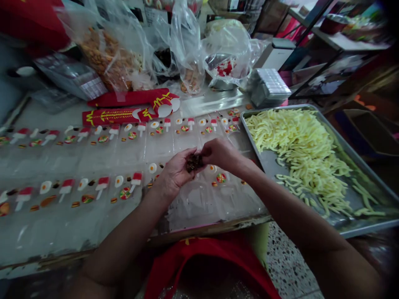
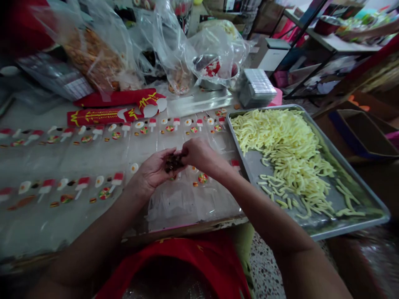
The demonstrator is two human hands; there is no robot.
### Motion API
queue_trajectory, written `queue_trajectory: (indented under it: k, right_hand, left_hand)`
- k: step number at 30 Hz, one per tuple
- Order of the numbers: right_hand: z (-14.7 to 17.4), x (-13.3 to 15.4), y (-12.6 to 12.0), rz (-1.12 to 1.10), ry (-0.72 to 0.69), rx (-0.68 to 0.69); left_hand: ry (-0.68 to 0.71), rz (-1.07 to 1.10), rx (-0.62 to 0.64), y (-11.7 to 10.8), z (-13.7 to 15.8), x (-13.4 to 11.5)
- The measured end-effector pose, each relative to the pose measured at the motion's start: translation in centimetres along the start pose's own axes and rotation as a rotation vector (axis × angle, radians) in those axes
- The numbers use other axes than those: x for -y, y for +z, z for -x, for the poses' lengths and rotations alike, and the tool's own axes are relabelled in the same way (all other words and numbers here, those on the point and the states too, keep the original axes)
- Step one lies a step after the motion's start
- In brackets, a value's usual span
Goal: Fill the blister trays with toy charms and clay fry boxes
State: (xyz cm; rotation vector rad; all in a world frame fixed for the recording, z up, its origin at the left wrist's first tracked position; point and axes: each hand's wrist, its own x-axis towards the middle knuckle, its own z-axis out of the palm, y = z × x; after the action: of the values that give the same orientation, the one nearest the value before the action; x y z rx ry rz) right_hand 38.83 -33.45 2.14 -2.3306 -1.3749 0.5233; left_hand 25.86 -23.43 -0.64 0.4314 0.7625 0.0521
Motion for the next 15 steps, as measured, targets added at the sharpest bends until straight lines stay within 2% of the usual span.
queue_trajectory:
  k: [5, 7, 10, 15]
  right_hand:
    - [0.9, -2.7, -1.0, -0.532, -0.005, -0.08]
    - [2.1, -4.0, -0.9, -0.644, 0.006, -0.152]
    - [4.4, -5.8, 0.0, -0.59, 0.052, -0.194]
    - [6.3, -7.0, 1.9, -0.252, -0.073, -0.14]
  left_hand:
    - [0.039, 0.039, 0.012, 1.3, -1.1, -0.4]
    - [0.033, 0.037, 0.01, 1.4, -1.3, -0.5]
    - [0.024, 0.01, 0.001, 1.4, -1.3, -0.3]
    - [-0.01, -0.022, 0.032, 1.7, -1.0, 0.3]
